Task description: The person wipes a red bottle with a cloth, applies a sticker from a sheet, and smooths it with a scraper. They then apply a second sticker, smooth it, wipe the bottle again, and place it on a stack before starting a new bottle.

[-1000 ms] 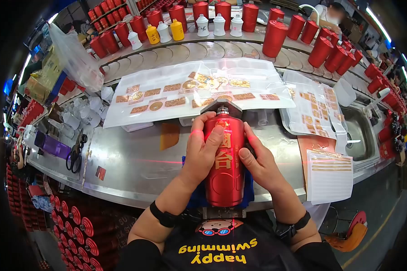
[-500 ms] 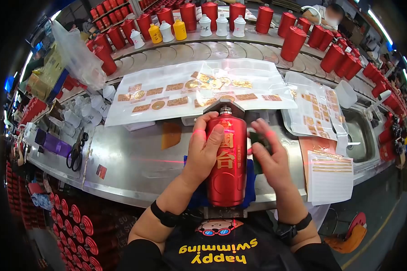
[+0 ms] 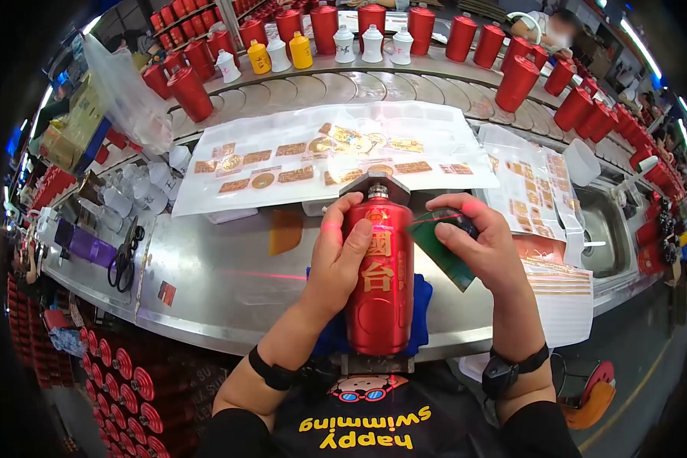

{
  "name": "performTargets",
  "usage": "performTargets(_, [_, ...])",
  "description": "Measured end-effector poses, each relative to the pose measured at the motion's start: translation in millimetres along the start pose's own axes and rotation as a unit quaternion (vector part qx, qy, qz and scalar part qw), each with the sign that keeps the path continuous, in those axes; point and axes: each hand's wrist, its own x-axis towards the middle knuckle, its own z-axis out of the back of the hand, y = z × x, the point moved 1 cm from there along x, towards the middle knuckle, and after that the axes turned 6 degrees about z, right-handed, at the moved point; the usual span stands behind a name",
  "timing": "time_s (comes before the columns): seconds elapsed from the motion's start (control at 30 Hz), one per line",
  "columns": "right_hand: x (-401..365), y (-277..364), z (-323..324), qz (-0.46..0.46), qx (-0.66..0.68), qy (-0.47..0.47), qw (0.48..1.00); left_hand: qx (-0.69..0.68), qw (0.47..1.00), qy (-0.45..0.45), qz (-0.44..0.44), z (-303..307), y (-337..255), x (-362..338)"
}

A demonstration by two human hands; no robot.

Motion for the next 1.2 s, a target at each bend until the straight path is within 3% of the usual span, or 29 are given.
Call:
performTargets(0.27, [12.4, 5.0, -1.4, -0.030, -0.012, 0.036, 0.999, -0.003, 1.000, -0.019, -0.011, 2.1, 3.1, -0.2])
performTargets(0.77, [21.2, 2.9, -3.3, -0.026, 0.032, -0.001, 0.999, 0.035, 0.997, -0.045, -0.047, 7.1, 4.0, 0.1])
performTargets(1.2, [24.0, 10.0, -1.3, -0.021, -0.013, 0.060, 0.998, 0.054, 0.995, -0.061, -0.063, 9.9, -1.7, 6.3])
